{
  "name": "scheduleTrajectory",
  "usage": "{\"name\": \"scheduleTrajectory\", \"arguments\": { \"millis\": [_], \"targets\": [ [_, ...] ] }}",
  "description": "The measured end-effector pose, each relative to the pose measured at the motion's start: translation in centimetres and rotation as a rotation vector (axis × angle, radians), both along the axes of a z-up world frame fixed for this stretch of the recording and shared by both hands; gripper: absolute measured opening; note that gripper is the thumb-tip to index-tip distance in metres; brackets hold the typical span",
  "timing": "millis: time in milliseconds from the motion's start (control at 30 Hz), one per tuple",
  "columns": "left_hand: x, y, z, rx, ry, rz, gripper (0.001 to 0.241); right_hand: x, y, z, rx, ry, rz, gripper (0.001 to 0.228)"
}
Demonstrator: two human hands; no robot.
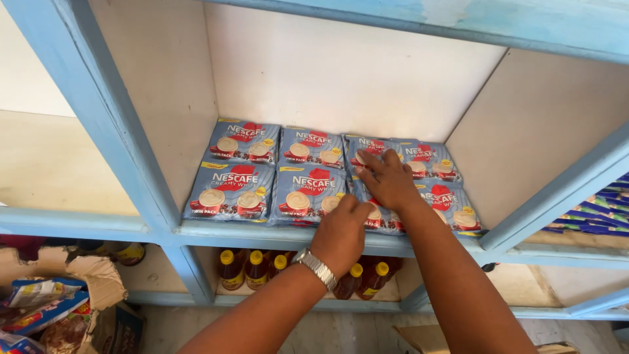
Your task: Stocking and organizing coffee packets on retail shelves.
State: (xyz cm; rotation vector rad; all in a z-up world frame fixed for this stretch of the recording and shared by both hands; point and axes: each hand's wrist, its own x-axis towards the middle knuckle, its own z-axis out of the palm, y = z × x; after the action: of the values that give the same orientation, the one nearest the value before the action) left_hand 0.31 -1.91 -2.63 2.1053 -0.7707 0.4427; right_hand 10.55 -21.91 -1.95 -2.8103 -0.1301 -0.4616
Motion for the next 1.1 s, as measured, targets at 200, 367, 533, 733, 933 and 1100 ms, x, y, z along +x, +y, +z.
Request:
{"name": "scheduleTrajectory", "arguments": {
  "millis": [200, 367, 533, 733, 933, 1100],
  "targets": [
    [-4.4, 3.9, -2.4, 0.018, -0.278, -0.184, 0.026, 2.4, 0.5, -0.7, -0.186, 0.15, -0.105, 0.075],
    [-5.1, 8.2, -6.4, 0.094, -0.418, -0.23, 0.023, 2.5, 1.0, -0.1, -0.222, 0.206, -0.129, 0.076],
    [-5.9, 13.1, -14.5, 0.304, 0.102, -0.168, 0.026, 2.0, -0.6, -1.5, -0.138, 0.01, -0.027, 0.056],
    [-5.0, 20.6, -17.1, 0.299, 0.363, -0.149, 0.02, -10.9, 8.6, 0.5, 0.249, -0.645, 0.378, 0.012],
    [-3.5, 23.5, -17.1, 0.312, 0.44, -0.172, 0.022, -22.1, 24.6, -11.4, 0.248, -0.472, 1.181, 0.017],
    [-4.1, 26.0, -16.7, 0.783, 0.545, -0.218, 0.032, -19.8, 26.5, -29.1, 0.563, 0.148, 0.441, 0.007]
  ]
}}
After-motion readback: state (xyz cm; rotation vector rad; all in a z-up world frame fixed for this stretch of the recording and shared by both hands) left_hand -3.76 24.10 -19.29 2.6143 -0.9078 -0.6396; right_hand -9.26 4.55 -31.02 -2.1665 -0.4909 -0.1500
